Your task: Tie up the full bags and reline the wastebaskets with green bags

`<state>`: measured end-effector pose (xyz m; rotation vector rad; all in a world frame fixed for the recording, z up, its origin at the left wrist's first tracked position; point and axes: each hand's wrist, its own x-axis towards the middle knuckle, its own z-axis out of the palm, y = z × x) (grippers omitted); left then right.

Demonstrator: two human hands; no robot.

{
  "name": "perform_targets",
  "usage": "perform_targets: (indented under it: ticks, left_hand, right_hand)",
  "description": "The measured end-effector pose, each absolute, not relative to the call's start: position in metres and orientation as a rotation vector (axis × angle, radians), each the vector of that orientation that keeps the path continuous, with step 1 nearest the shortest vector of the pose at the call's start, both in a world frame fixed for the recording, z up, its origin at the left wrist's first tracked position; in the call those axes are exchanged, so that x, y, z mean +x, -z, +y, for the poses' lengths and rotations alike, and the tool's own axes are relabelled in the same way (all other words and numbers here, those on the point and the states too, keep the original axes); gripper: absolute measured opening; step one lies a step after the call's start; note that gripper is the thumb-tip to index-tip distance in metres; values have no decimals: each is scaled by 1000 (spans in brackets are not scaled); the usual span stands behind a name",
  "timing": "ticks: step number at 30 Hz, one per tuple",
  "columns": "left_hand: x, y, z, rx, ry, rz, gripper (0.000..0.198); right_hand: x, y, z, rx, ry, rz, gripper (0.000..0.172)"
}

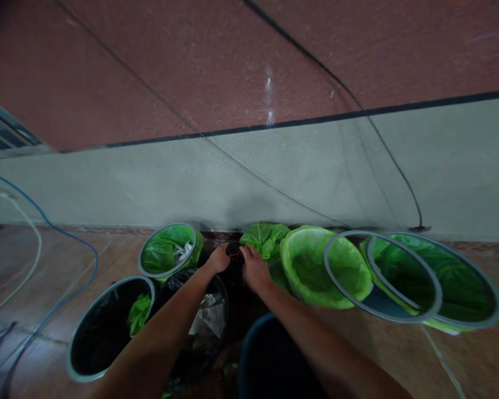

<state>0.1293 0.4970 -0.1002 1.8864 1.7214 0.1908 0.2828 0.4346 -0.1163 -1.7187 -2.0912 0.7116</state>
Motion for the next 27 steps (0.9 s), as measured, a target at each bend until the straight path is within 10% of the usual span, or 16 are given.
perform_targets:
  ticks: [17, 27]
  left_hand:
    - [-4, 57, 239, 980, -1011, 1799, 52]
    - [19, 82, 110, 748, -679, 1912, 36]
  right_hand:
    - [329, 94, 275, -1957, -1012, -1723, 43]
    - [341, 124, 137, -1960, -918, -1749, 45]
